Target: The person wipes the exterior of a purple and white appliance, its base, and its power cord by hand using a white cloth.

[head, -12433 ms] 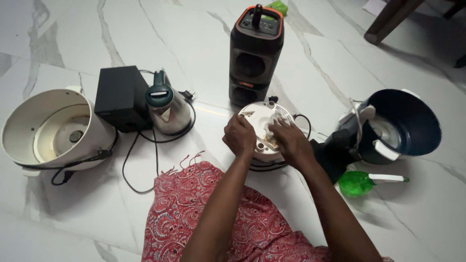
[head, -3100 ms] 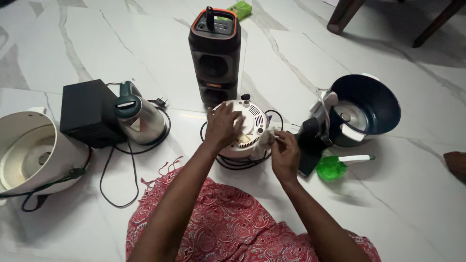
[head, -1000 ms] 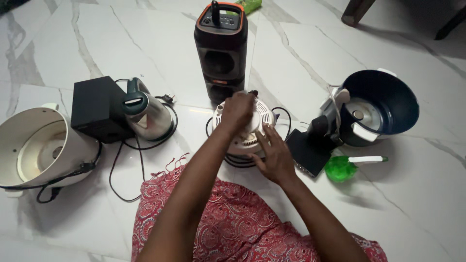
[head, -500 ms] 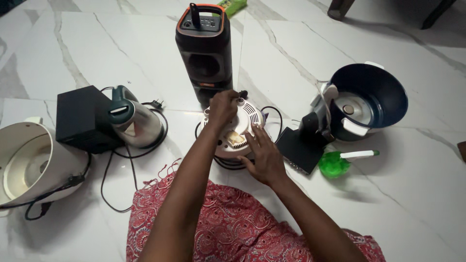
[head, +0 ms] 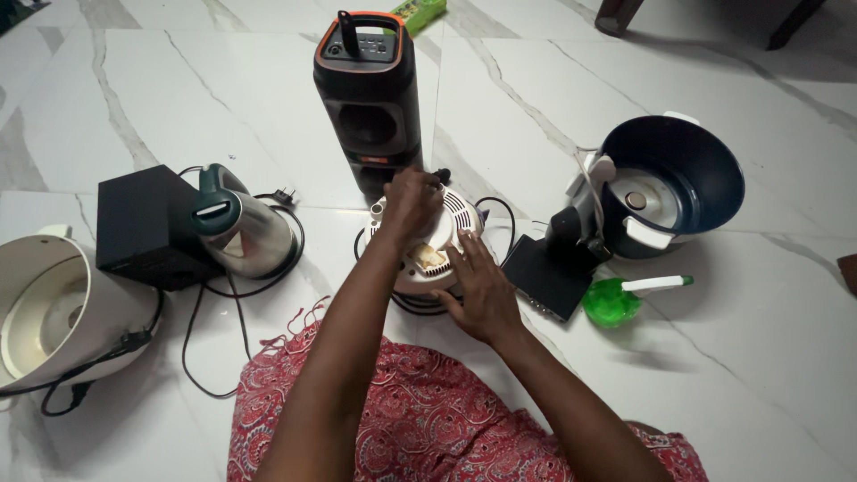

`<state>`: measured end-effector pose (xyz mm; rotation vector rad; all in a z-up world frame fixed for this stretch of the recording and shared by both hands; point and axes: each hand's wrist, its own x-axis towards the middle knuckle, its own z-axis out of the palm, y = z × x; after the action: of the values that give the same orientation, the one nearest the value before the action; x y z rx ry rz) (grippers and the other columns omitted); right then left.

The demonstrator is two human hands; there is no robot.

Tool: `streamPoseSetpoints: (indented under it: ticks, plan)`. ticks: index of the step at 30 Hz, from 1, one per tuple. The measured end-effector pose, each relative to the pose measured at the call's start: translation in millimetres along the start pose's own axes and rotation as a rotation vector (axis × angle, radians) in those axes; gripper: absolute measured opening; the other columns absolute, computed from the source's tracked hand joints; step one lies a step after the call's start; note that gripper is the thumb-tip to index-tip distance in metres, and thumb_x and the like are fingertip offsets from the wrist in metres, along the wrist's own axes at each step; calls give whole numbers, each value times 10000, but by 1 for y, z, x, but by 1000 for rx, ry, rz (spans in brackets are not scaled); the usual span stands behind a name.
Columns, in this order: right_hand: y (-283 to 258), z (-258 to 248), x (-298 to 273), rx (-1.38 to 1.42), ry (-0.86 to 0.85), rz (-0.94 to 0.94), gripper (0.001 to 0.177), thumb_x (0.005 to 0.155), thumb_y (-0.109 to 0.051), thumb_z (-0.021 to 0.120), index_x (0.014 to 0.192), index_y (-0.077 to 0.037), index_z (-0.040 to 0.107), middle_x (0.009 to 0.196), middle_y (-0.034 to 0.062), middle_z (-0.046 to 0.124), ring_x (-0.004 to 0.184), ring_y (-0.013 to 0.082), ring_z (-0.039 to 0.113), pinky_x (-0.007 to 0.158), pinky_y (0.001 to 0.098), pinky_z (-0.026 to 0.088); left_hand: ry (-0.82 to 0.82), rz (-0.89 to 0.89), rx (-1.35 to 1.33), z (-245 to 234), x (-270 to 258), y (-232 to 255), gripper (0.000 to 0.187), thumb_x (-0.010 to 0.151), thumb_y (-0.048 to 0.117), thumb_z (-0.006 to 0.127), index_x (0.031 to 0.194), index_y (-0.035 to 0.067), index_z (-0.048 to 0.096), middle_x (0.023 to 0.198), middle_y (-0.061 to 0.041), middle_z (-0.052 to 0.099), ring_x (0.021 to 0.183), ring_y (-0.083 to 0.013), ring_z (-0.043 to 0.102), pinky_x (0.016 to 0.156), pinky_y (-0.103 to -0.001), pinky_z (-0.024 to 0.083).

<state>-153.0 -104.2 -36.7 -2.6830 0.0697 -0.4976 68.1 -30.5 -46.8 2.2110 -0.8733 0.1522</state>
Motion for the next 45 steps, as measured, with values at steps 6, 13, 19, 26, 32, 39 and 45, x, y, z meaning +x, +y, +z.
streamPoseSetpoints:
  ticks: [6, 13, 19, 26, 32, 39, 45]
  plan:
    - [3, 2, -1, 18, 41, -32, 793, 844, -387, 791, 1481, -41, 467, 1589, 238, 360, 1479, 414, 360, 1147, 514, 393, 109, 21, 136, 12, -5, 9, 216, 768, 177, 759, 954, 71, 789, 1012, -152, 697, 1027, -367, 630, 879, -511, 443]
    - [3, 4, -1, 19, 24, -18, 760, 840, -331, 788, 1467, -41, 472, 1584, 231, 370, 1477, 419, 359, 1157, 509, 386, 183, -9, 126, 17, -4, 14, 187, 762, 186, 750, 901, 68, 787, 987, -144, 710, 996, -352, 647, 893, -505, 490]
    - [3, 5, 0, 8, -3, 15, 767, 838, -322, 790, 1469, -41, 457, 1573, 240, 359, 1466, 433, 353, 1147, 514, 376, 178, -85, 143, 16, -5, 34, 244, 731, 213, 764, 897, 35, 779, 951, -160, 705, 941, -351, 652, 880, -490, 512]
    - [4, 9, -1, -12, -15, 12, 762, 843, -301, 774, 1480, -43, 444, 1590, 232, 352, 1475, 428, 346, 1150, 527, 371, 312, -223, 153, 19, 7, 46, 256, 779, 280, 737, 730, 30, 762, 807, -173, 731, 797, -340, 697, 794, -482, 514]
    - [0, 3, -1, 27, -12, 21, 761, 850, -342, 769, 1477, -51, 448, 1595, 239, 341, 1484, 426, 333, 1145, 532, 373, 117, -376, -202, 11, 34, -5, 404, 912, 365, 649, 800, -3, 771, 740, -201, 743, 723, -325, 742, 757, -419, 564]
    - [-2, 3, 0, -5, -86, 37, 820, 860, -418, 770, 1501, -59, 408, 1600, 233, 311, 1489, 412, 298, 1135, 563, 344, 69, -475, -413, 1, 19, -8, 494, 962, 426, 570, 852, -10, 775, 784, -184, 770, 771, -321, 768, 772, -404, 555]
    - [1, 2, -1, -12, -32, 15, 840, 866, -425, 754, 1518, -43, 388, 1615, 237, 286, 1509, 414, 274, 1160, 564, 342, -15, -94, 350, -5, -13, 17, 386, 931, 326, 593, 1156, 28, 694, 1138, -198, 697, 1150, -374, 597, 1118, -652, 300]
